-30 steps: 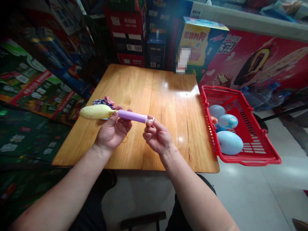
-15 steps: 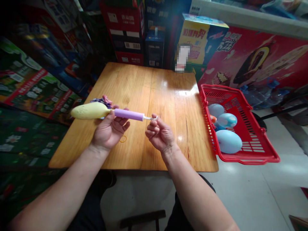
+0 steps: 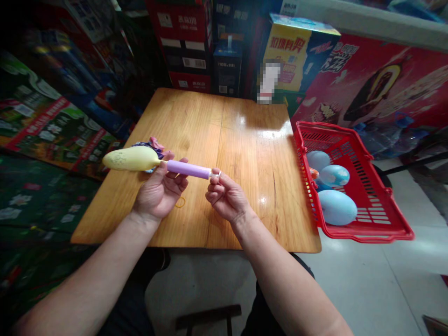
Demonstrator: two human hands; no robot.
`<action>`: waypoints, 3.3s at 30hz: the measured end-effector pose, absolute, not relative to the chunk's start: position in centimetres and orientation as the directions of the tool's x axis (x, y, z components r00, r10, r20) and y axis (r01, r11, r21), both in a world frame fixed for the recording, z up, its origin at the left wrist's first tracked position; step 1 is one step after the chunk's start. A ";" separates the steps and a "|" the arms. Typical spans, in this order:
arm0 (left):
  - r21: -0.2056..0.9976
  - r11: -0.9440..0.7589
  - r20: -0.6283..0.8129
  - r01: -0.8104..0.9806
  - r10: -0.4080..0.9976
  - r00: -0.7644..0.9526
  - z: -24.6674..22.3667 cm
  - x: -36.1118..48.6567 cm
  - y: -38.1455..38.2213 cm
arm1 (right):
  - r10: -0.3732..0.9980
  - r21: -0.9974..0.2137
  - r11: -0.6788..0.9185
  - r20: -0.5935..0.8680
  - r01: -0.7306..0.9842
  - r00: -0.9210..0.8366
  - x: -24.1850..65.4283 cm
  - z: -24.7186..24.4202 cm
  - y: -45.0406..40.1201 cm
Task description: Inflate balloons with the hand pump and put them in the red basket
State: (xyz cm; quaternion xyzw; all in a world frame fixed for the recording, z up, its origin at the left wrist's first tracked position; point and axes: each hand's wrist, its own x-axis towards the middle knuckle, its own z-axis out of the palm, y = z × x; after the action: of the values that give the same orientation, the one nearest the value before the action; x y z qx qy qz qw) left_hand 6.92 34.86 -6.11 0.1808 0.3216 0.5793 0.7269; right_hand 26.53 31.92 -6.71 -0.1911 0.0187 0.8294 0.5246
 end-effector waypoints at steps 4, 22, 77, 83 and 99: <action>0.648 0.259 -0.270 -0.716 0.958 0.102 -6.1 6.2 35.0 | 0.852 -0.110 -0.462 -0.329 -0.880 -0.406 25.9 -6.9 32.0; 0.686 0.163 -0.171 -0.710 0.983 0.061 -5.2 2.8 35.6 | 0.879 -0.210 -0.412 -0.349 -0.886 -0.326 26.7 -5.8 32.8; 0.680 0.209 -0.188 -0.703 0.976 0.108 -5.0 3.8 35.3 | 0.881 -0.315 -0.436 -0.341 -0.843 -0.329 27.5 -4.6 32.0; 0.658 0.302 -0.224 -0.690 0.953 0.203 -6.1 5.4 34.3 | 0.850 -0.317 -0.497 -0.366 -0.808 -0.379 25.6 -5.6 31.5; 0.677 0.179 -0.178 -0.714 0.981 0.078 -5.1 3.4 35.6 | 0.880 -0.364 -0.441 -0.357 -0.820 -0.315 27.7 -4.2 32.1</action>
State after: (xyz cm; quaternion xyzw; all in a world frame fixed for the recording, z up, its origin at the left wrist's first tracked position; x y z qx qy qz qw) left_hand 3.41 35.55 -5.14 0.2147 0.3112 0.6035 0.7020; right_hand 27.67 32.12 -4.21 -0.2580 -0.0577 0.8088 0.5253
